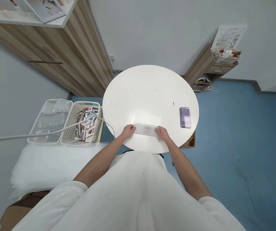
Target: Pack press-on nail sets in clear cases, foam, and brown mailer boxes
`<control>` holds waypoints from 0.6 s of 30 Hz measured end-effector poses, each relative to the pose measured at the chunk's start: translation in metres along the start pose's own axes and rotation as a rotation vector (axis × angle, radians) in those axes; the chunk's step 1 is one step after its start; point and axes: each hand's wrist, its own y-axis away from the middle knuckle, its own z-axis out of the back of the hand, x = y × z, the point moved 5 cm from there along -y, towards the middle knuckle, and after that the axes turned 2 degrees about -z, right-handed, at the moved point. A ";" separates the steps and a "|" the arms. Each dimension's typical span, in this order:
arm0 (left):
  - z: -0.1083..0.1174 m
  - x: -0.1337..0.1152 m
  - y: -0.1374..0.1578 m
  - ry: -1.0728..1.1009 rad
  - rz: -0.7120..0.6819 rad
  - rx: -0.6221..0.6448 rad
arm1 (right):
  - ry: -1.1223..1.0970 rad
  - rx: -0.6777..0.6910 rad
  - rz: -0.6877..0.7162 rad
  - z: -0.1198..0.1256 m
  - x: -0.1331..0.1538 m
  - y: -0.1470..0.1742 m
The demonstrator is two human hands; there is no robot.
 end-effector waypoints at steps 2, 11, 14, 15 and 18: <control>-0.001 0.000 -0.002 -0.012 0.023 -0.019 | 0.041 -0.032 -0.007 -0.002 -0.002 -0.002; -0.005 -0.002 -0.002 -0.103 0.098 -0.048 | 0.205 -0.126 -0.010 -0.014 -0.004 -0.001; -0.007 -0.003 0.001 -0.196 0.110 -0.040 | 0.131 -0.165 -0.015 -0.014 -0.007 0.002; -0.007 -0.004 0.003 -0.224 0.106 -0.053 | 0.102 -0.186 -0.018 -0.014 -0.008 0.004; -0.003 -0.017 0.012 -0.310 0.021 -0.197 | 0.041 -0.273 -0.020 -0.011 -0.013 0.014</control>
